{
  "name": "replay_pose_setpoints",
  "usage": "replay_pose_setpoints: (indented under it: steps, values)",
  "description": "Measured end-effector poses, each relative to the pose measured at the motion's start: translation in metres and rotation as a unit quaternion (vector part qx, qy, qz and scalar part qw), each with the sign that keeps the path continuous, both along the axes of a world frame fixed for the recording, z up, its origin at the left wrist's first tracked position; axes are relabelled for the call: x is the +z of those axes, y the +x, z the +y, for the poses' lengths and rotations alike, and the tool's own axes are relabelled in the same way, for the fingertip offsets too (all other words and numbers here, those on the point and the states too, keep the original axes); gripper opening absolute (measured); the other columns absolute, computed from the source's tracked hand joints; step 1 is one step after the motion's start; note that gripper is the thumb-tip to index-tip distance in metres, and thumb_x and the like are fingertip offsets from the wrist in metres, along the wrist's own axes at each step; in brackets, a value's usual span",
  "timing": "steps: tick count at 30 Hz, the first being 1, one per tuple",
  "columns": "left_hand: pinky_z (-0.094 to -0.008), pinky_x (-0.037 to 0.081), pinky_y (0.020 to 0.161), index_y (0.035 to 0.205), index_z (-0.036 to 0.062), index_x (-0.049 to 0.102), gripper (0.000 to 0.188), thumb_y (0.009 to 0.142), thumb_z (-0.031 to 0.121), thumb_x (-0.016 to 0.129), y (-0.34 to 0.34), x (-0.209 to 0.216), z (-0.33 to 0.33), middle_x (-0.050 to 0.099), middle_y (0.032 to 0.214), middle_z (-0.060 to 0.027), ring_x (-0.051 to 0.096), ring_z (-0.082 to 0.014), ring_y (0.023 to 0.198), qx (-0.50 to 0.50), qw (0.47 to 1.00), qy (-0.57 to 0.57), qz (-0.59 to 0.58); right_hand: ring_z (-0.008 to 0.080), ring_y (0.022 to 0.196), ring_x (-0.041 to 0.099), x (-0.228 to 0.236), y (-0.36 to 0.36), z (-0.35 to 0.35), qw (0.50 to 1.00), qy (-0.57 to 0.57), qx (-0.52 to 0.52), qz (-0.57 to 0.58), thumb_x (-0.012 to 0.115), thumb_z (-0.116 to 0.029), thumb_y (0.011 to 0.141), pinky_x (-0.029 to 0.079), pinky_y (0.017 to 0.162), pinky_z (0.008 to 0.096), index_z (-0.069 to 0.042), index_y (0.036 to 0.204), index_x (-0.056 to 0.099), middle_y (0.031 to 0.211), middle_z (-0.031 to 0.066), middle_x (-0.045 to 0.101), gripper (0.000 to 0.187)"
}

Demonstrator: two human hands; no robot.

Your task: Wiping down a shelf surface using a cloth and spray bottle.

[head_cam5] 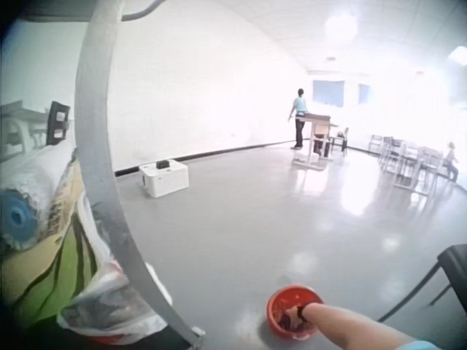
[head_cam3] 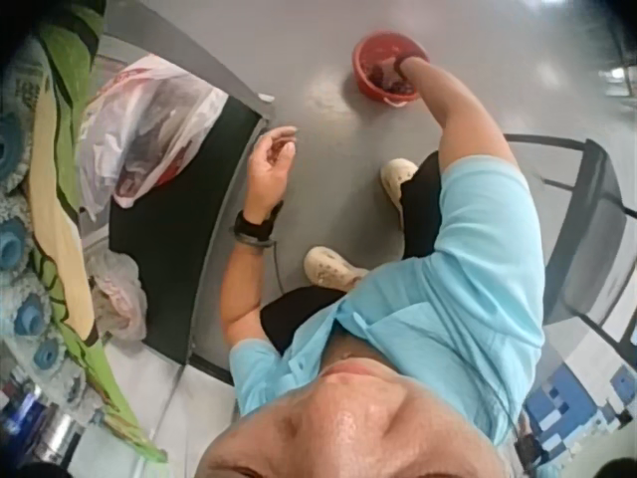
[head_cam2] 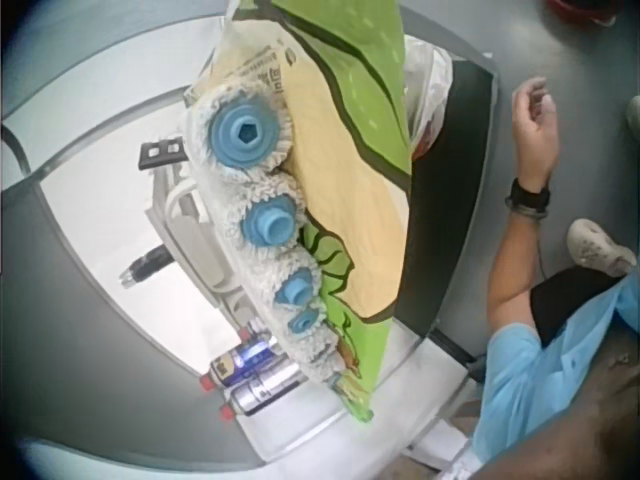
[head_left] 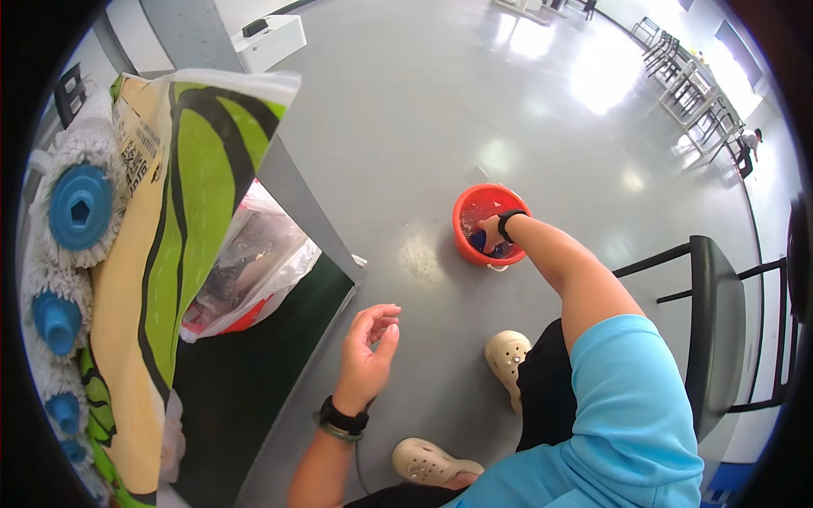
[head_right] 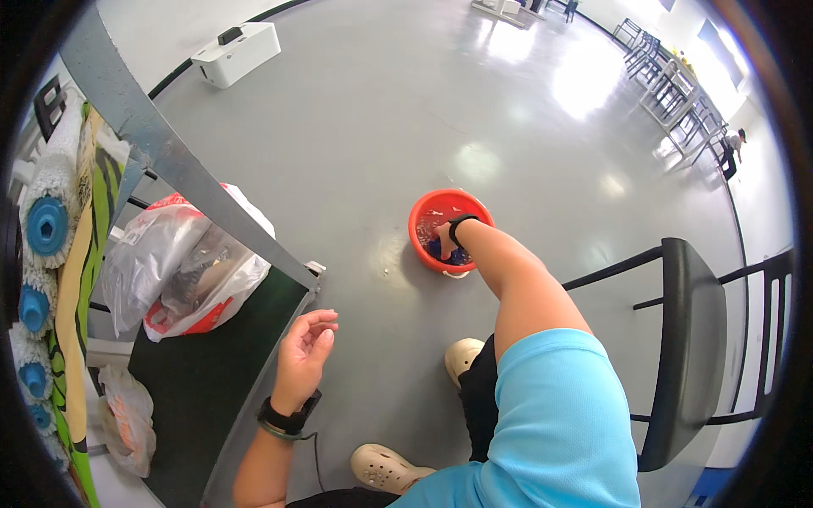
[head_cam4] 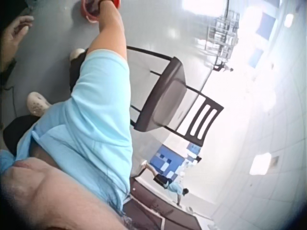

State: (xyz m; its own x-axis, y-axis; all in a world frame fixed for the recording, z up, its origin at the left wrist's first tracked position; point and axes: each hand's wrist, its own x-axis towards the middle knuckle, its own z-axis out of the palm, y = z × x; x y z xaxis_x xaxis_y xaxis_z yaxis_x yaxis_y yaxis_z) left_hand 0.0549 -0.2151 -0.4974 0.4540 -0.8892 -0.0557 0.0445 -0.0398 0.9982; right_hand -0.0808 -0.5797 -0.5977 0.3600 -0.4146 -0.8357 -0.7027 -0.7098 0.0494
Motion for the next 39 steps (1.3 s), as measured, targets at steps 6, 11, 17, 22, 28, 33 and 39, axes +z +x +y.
replay_pose_setpoints:
  steps: [6, 11, 17, 22, 28, 33, 39]
  values:
    - [-0.0268, 0.047, 0.083, 0.108, 0.0013, 0.058, 0.020, 0.088, 0.003, 0.054, 0.001, -0.007, 0.000, 0.055, 0.110, -0.0077, 0.057, -0.0138, 0.094, 0.018, 1.000, 0.016, -0.013, 0.0368, 0.119, 0.049, -0.033, -0.015, -0.017, 0.998, 0.004, 0.026, -0.060, 0.078, -0.042, 0.061, 0.042, 0.097, 0.0468, -0.014, 0.143, 0.028, 0.130, 0.0222, 0.048, 0.100]
    - [-0.0235, 0.044, 0.081, 0.110, 0.0005, 0.056, 0.022, 0.088, 0.002, 0.053, -0.005, -0.002, 0.013, 0.056, 0.103, -0.0031, 0.055, -0.0098, 0.094, 0.028, 0.995, 0.062, -0.067, 0.0318, 0.115, 0.054, -0.060, -0.012, -0.022, 0.995, 0.038, 0.085, -0.033, 0.074, -0.042, 0.065, 0.044, 0.095, 0.0433, -0.011, 0.133, 0.044, 0.126, 0.0182, 0.054, 0.081]
    - [-0.0236, 0.044, 0.081, 0.108, -0.0005, 0.056, 0.020, 0.090, 0.003, 0.052, 0.021, 0.005, -0.015, 0.057, 0.100, -0.0033, 0.056, -0.0098, 0.094, 0.058, 0.995, 0.010, -0.086, 0.0286, 0.106, 0.060, -0.038, 0.029, -0.042, 0.985, -0.116, -0.022, -0.124, 0.069, -0.035, 0.068, 0.049, 0.088, 0.0384, -0.004, 0.111, 0.064, 0.113, 0.0177, 0.062, 0.053]
    - [-0.0200, 0.043, 0.073, 0.106, 0.0007, 0.057, 0.017, 0.092, 0.007, 0.051, 0.034, -0.001, -0.048, 0.059, 0.098, -0.0028, 0.056, -0.0067, 0.088, 0.115, 0.993, -0.015, 0.035, 0.0271, 0.105, 0.061, -0.030, 0.047, -0.045, 0.993, -0.085, 0.071, -0.048, 0.074, -0.040, 0.058, 0.049, 0.089, 0.0377, -0.001, 0.103, 0.066, 0.111, 0.0191, 0.063, 0.060]
    - [-0.0226, 0.044, 0.079, 0.105, 0.0006, 0.058, 0.018, 0.092, 0.008, 0.049, 0.022, -0.014, -0.081, 0.060, 0.099, -0.0033, 0.058, -0.0090, 0.090, 0.023, 0.996, -0.026, 0.080, 0.0281, 0.080, 0.066, -0.015, 0.010, -0.065, 0.927, -0.194, -0.067, -0.313, 0.084, -0.032, 0.053, 0.053, 0.074, 0.0352, 0.001, 0.083, 0.066, 0.084, 0.0173, 0.068, 0.048]
    - [-0.0243, 0.045, 0.081, 0.104, 0.0001, 0.058, 0.018, 0.091, 0.007, 0.048, 0.009, -0.017, -0.075, 0.061, 0.099, -0.0034, 0.058, -0.0106, 0.092, 0.024, 0.995, 0.010, 0.099, 0.0238, 0.077, 0.066, 0.006, -0.003, -0.073, 0.913, -0.080, -0.207, -0.344, 0.081, -0.030, 0.055, 0.053, 0.071, 0.0337, 0.000, 0.087, 0.065, 0.084, 0.0140, 0.067, 0.047]
    - [-0.0244, 0.045, 0.081, 0.104, 0.0006, 0.059, 0.018, 0.091, 0.007, 0.048, 0.015, -0.005, -0.034, 0.061, 0.099, -0.0034, 0.059, -0.0107, 0.091, 0.074, 0.992, 0.020, 0.096, 0.0175, 0.071, 0.062, -0.010, 0.009, -0.071, 0.829, 0.057, -0.342, -0.439, 0.067, -0.008, 0.065, 0.051, 0.066, 0.0308, -0.004, 0.083, 0.065, 0.079, 0.0064, 0.064, 0.018]
